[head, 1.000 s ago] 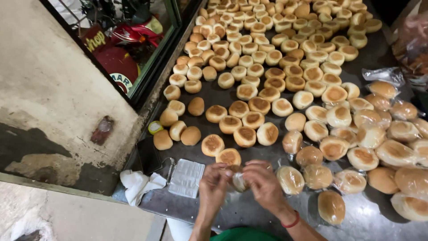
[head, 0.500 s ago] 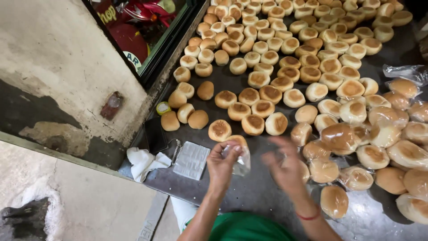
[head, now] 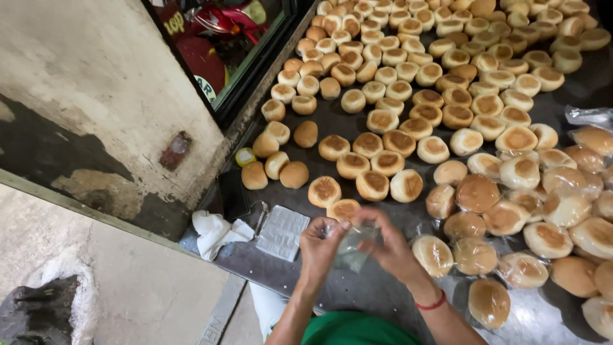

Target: The person packages bread rolls by inserting them into plastic bags by hand, walks to another table to retrieve additional plastic bags, and resumes bagging the rolls on the table.

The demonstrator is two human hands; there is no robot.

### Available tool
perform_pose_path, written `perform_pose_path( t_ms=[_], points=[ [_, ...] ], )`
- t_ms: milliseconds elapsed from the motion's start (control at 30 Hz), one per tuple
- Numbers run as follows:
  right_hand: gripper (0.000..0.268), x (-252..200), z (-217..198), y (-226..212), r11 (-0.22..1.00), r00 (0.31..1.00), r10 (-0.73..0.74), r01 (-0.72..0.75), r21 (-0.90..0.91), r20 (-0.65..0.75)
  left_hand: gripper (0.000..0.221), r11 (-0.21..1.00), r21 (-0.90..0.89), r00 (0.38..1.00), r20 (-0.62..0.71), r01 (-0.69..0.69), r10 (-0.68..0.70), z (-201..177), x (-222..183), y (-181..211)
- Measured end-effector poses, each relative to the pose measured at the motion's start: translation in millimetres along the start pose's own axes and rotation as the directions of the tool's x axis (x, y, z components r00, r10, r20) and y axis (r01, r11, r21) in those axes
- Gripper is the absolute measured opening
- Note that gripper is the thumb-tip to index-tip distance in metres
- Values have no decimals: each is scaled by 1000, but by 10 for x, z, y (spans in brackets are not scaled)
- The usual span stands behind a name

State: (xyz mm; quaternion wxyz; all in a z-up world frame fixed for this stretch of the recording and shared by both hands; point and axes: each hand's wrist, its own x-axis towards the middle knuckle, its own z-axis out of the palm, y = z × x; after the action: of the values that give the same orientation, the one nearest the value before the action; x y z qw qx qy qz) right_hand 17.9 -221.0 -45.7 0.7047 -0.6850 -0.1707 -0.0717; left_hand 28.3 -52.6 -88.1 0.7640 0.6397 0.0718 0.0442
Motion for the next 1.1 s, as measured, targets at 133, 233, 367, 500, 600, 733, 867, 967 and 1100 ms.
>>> perform_pose_path(
  t_ms=[133, 233, 367, 500, 600, 733, 867, 967, 1100],
  points=[
    [22, -413, 88, 1092, 982, 970, 188, -186, -29, 154, 19, 981, -192, 999, 31, 20, -14, 114, -41, 100],
    [29, -523, 119, 1347, 945, 945, 259, -291, 153, 200, 18, 963, -189, 978, 41, -193, 204, 126, -52, 167],
    [30, -394, 179, 811, 957, 957, 227, -253, 139, 180, 24, 969, -209, 991, -48, -131, 123, 121, -118, 393],
    [28, -253, 119, 416, 989, 990, 141, -141, -36, 8, 44, 926, 129, 933, -16, -356, 360, 64, -104, 409],
    [25, -236, 20, 489, 998, 995, 60, -63, -31, -84, 40, 979, 122, 986, 54, -164, 158, -43, -46, 268],
    [22, -257, -264, 681, 963, 942, 267, -256, 79, -202, 32, 987, 114, 973, 215, -112, 86, -243, 57, 94],
    [21, -175, -322, 586, 957, 941, 282, -289, -12, -189, 25, 991, 111, 970, 238, -73, 45, -309, 68, 211],
    [23, -156, -371, 597, 951, 946, 301, -307, -32, -124, 27, 978, 167, 938, 340, -126, 63, -274, 30, 308],
    [27, -54, -321, 363, 888, 967, 160, -229, -398, -199, 23, 956, 291, 971, 225, 15, -84, -222, 11, 148]
  ],
)
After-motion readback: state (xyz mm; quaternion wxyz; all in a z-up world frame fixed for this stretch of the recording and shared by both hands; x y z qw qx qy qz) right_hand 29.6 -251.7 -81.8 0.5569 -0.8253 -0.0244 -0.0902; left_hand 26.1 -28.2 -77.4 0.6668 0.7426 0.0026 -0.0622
